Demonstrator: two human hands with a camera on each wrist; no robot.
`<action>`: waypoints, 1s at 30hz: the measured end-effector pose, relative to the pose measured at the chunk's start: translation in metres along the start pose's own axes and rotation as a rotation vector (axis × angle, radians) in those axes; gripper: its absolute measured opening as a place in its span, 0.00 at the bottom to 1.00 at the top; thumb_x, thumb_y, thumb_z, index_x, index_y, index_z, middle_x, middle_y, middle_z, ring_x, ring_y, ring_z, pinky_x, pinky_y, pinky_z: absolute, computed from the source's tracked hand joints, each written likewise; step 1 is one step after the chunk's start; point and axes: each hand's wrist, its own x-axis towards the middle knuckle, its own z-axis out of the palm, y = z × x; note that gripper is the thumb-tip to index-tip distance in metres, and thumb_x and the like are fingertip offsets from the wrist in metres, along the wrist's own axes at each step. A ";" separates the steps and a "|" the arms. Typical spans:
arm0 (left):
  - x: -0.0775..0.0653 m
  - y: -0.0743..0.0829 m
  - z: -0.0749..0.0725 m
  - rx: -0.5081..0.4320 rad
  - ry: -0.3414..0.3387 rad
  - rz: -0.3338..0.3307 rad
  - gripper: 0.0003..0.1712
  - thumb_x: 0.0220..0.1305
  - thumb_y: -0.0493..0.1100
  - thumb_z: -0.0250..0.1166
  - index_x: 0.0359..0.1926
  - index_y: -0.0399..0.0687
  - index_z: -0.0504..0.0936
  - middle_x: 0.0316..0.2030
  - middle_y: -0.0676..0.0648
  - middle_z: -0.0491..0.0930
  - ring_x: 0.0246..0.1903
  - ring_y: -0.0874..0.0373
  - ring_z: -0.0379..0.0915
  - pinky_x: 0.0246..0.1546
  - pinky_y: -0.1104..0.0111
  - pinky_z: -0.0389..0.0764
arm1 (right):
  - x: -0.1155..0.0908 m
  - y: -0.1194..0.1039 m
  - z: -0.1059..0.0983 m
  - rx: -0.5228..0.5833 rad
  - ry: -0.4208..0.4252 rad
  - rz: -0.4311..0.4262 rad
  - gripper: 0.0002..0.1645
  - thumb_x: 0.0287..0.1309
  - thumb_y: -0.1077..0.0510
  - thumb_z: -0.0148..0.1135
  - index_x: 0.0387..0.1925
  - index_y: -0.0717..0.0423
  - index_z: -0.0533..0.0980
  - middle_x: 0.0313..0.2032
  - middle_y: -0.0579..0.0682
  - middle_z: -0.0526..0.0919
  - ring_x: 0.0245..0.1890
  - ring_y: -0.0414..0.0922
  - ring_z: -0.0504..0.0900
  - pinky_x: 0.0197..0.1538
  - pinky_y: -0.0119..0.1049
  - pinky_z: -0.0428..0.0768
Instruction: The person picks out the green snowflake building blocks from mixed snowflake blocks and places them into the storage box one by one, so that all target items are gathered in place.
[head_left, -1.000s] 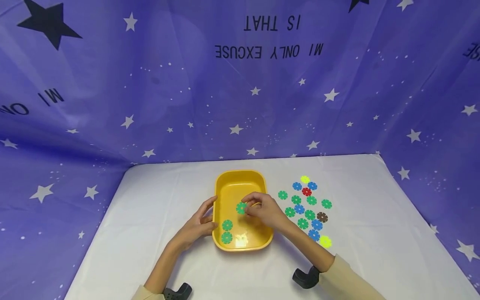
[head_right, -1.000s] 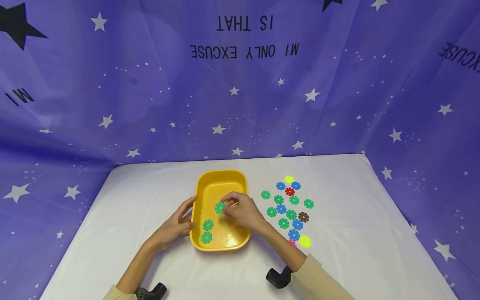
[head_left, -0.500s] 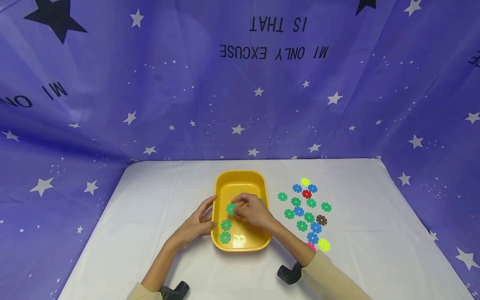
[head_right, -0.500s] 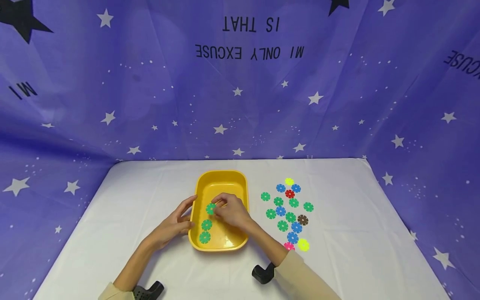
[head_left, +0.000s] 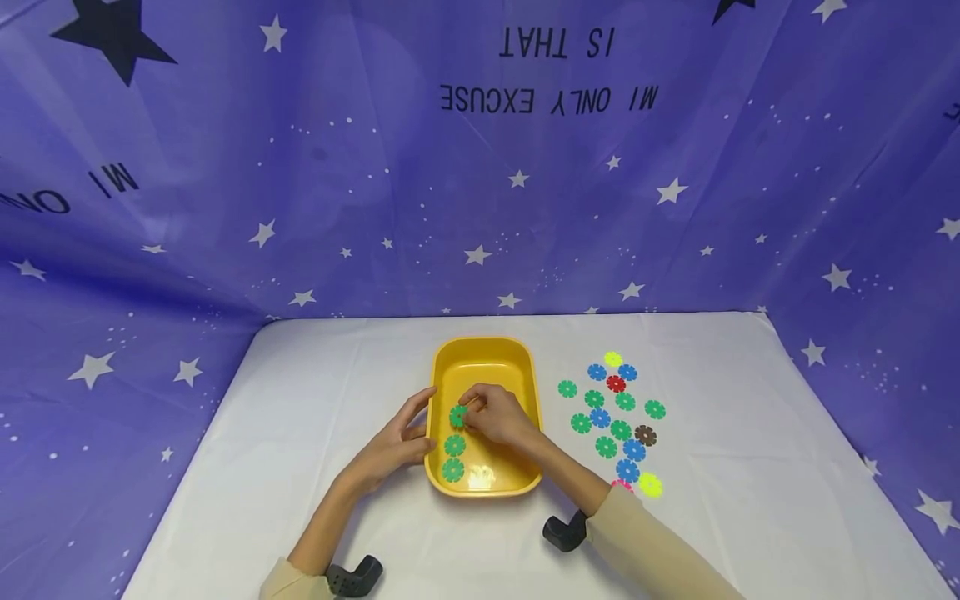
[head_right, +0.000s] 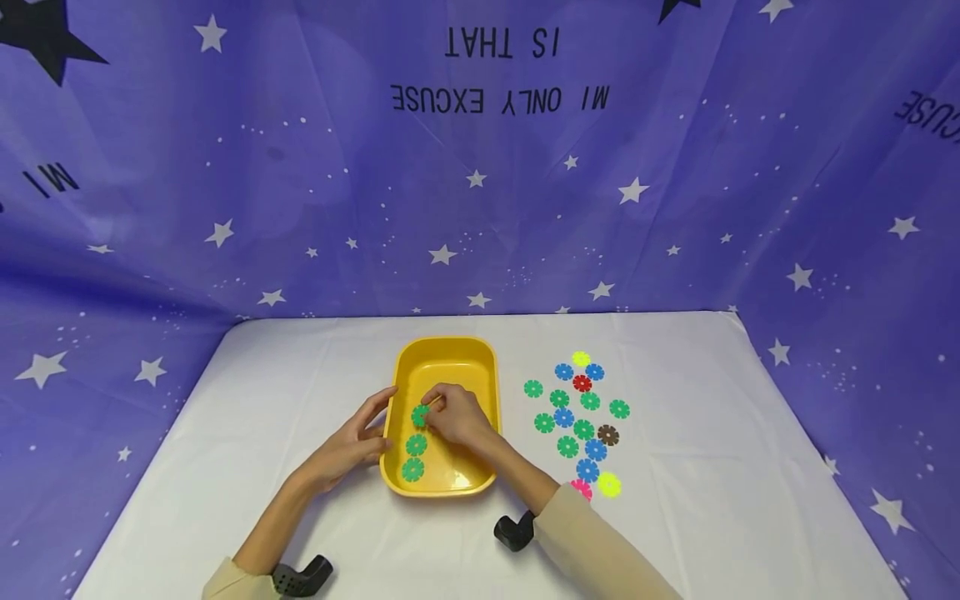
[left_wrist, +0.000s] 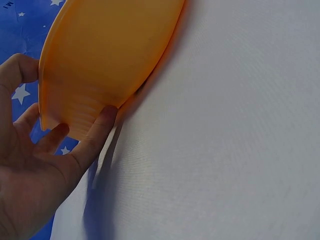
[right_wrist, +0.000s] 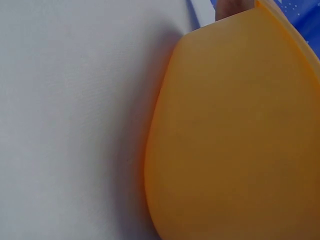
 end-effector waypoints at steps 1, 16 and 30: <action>0.001 0.000 0.000 0.000 -0.002 0.002 0.51 0.62 0.35 0.61 0.80 0.56 0.45 0.78 0.41 0.35 0.66 0.36 0.62 0.52 0.55 0.81 | 0.001 0.000 0.000 -0.010 -0.002 0.001 0.11 0.55 0.66 0.65 0.42 0.59 0.81 0.25 0.46 0.82 0.24 0.42 0.79 0.28 0.30 0.76; 0.012 0.004 0.002 -0.015 -0.013 0.029 0.51 0.62 0.34 0.60 0.80 0.58 0.45 0.78 0.44 0.36 0.65 0.37 0.64 0.52 0.54 0.81 | 0.012 -0.004 -0.006 -0.123 -0.056 0.040 0.10 0.55 0.67 0.65 0.41 0.61 0.81 0.24 0.48 0.80 0.22 0.42 0.75 0.25 0.29 0.74; 0.001 0.002 0.001 0.002 -0.002 -0.006 0.51 0.61 0.35 0.61 0.80 0.56 0.45 0.78 0.42 0.35 0.66 0.37 0.63 0.51 0.56 0.81 | 0.008 -0.005 0.007 -0.108 -0.071 0.074 0.08 0.56 0.66 0.67 0.39 0.60 0.81 0.23 0.48 0.80 0.21 0.42 0.75 0.24 0.29 0.73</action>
